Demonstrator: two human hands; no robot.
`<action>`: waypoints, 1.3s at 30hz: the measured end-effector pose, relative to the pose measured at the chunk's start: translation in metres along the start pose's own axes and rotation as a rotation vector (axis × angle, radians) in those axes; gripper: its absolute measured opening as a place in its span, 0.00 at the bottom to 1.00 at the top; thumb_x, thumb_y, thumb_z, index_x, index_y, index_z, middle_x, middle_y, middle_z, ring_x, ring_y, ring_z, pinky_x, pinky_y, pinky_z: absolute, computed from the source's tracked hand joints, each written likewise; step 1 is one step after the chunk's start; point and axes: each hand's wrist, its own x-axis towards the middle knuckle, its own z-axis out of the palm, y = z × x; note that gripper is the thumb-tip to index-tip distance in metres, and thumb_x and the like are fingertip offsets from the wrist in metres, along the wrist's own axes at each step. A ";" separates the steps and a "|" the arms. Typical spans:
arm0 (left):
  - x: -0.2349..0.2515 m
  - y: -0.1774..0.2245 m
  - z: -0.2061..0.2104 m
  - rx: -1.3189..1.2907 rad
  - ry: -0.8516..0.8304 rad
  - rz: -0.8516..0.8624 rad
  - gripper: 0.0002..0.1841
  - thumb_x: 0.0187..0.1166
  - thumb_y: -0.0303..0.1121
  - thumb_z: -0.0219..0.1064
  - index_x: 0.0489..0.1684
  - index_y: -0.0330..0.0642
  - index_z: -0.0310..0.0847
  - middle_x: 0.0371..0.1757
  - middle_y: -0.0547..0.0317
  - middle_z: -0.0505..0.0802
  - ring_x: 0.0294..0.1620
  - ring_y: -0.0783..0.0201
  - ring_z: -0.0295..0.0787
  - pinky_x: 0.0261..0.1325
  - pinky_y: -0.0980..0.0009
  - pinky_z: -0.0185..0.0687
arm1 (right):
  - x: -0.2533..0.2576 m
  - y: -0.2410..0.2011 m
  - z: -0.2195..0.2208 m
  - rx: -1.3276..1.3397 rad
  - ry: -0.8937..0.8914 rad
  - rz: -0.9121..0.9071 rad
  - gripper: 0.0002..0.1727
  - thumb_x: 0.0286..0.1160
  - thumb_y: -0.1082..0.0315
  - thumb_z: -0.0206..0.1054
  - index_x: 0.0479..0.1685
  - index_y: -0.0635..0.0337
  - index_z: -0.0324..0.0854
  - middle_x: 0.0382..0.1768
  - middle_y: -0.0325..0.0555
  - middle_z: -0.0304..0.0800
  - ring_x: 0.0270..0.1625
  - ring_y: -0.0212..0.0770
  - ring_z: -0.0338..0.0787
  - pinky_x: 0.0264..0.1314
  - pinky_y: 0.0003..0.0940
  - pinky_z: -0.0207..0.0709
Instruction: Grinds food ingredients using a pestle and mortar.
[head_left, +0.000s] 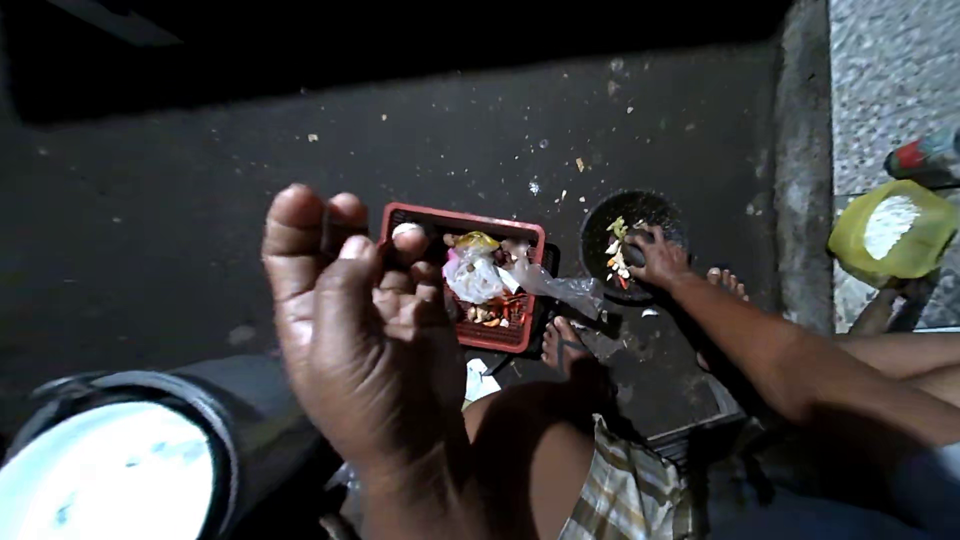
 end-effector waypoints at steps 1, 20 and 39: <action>-0.001 0.001 0.000 -0.009 0.006 0.010 0.17 0.93 0.27 0.42 0.72 0.53 0.69 0.60 0.68 0.88 0.49 0.72 0.91 0.48 0.78 0.90 | -0.002 0.000 -0.002 0.025 0.001 0.022 0.39 0.69 0.48 0.78 0.85 0.34 0.72 0.90 0.58 0.60 0.58 0.69 0.89 0.54 0.70 0.83; -0.007 0.003 -0.030 -0.056 0.016 0.021 0.18 0.91 0.27 0.44 0.70 0.52 0.73 0.58 0.65 0.89 0.47 0.70 0.91 0.48 0.76 0.90 | 0.019 0.001 0.002 -0.005 0.176 -0.041 0.37 0.71 0.45 0.76 0.85 0.29 0.72 0.90 0.61 0.58 0.60 0.70 0.88 0.52 0.68 0.83; -0.010 0.002 -0.035 -0.131 -0.005 0.023 0.17 0.88 0.24 0.45 0.68 0.49 0.72 0.56 0.59 0.89 0.45 0.66 0.91 0.45 0.73 0.91 | 0.015 -0.004 -0.031 0.100 0.220 -0.031 0.36 0.73 0.45 0.74 0.84 0.36 0.74 0.87 0.60 0.65 0.58 0.68 0.89 0.51 0.69 0.83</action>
